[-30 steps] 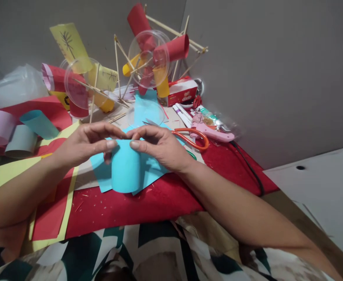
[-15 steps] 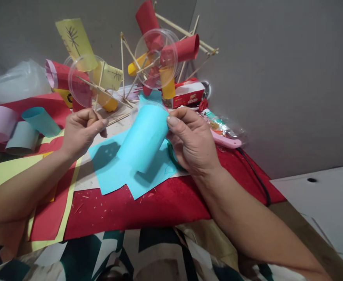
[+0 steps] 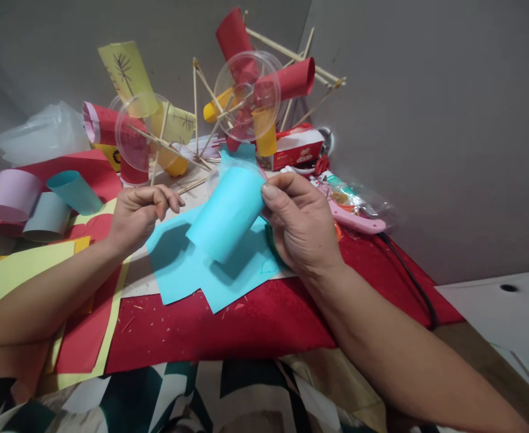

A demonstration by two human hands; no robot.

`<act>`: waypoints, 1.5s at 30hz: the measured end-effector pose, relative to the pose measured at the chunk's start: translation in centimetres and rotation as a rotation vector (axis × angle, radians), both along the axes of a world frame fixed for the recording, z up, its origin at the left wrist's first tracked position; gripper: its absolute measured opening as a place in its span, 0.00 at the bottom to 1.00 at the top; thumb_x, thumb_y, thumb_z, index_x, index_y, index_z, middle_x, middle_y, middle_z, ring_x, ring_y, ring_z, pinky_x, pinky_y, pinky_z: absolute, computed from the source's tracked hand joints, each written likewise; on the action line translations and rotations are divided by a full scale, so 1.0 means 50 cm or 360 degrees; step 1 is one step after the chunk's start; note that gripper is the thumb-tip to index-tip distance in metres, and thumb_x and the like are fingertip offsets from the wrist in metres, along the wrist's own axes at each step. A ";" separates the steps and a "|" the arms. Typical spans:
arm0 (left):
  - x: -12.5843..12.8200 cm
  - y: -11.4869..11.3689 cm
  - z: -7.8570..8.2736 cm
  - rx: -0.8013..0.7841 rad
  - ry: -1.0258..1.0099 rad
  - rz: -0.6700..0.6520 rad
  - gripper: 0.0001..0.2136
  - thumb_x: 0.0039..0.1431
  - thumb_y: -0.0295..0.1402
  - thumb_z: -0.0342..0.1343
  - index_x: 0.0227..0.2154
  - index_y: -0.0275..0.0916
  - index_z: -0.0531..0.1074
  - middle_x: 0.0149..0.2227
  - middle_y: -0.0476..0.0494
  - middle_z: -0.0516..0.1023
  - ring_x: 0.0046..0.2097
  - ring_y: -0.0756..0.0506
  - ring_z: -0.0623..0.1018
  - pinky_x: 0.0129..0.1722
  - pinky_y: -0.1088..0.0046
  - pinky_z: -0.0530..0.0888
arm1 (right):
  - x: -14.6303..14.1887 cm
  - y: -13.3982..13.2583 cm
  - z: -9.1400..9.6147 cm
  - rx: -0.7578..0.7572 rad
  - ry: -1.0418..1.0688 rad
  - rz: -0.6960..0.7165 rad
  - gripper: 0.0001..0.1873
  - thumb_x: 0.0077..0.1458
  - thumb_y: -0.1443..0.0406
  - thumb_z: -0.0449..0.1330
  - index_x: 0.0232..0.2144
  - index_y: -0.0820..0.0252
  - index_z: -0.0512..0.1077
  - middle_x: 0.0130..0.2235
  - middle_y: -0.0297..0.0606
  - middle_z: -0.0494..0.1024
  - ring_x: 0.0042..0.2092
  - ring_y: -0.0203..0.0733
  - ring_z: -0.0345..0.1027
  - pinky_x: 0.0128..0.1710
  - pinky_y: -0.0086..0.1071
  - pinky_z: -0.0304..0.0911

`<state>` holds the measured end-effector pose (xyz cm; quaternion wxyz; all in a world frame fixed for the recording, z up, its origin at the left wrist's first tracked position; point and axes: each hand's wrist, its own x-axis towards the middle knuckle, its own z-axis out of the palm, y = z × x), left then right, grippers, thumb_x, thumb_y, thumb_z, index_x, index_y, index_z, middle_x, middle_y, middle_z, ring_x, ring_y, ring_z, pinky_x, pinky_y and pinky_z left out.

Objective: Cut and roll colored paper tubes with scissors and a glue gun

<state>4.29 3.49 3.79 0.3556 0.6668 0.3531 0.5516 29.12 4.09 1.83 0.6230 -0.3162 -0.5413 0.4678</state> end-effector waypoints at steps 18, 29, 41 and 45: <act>0.014 -0.010 -0.006 -0.0277 -0.0206 -0.0001 0.16 0.54 0.43 0.71 0.40 0.41 0.79 0.28 0.50 0.81 0.28 0.52 0.77 0.27 0.78 0.75 | -0.010 -0.005 -0.021 0.0575 -0.0580 -0.0324 0.03 0.59 0.60 0.68 0.33 0.49 0.78 0.38 0.35 0.82 0.43 0.46 0.76 0.49 0.45 0.71; 0.044 -0.073 0.018 -0.0380 0.0011 -0.0166 0.15 0.56 0.31 0.66 0.46 0.40 0.74 0.19 0.58 0.68 0.21 0.54 0.66 0.23 0.76 0.66 | -0.057 -0.084 0.014 0.1309 -0.0827 -0.0207 0.15 0.59 0.68 0.68 0.48 0.46 0.77 0.37 0.35 0.81 0.39 0.44 0.75 0.43 0.44 0.72; 0.064 -0.107 0.025 -0.0496 0.0083 -0.0342 0.17 0.53 0.28 0.66 0.46 0.41 0.74 0.20 0.57 0.67 0.22 0.53 0.67 0.23 0.76 0.64 | -0.065 -0.100 0.028 0.1460 -0.1019 -0.0005 0.08 0.60 0.70 0.66 0.40 0.52 0.77 0.33 0.34 0.79 0.35 0.40 0.72 0.36 0.38 0.67; 0.068 -0.111 0.022 -0.0493 0.0101 -0.0334 0.18 0.54 0.27 0.64 0.47 0.40 0.72 0.20 0.58 0.67 0.22 0.53 0.67 0.23 0.76 0.64 | -0.063 -0.104 0.027 0.1462 -0.1074 0.0021 0.07 0.61 0.71 0.64 0.39 0.54 0.74 0.34 0.35 0.79 0.36 0.40 0.72 0.37 0.38 0.66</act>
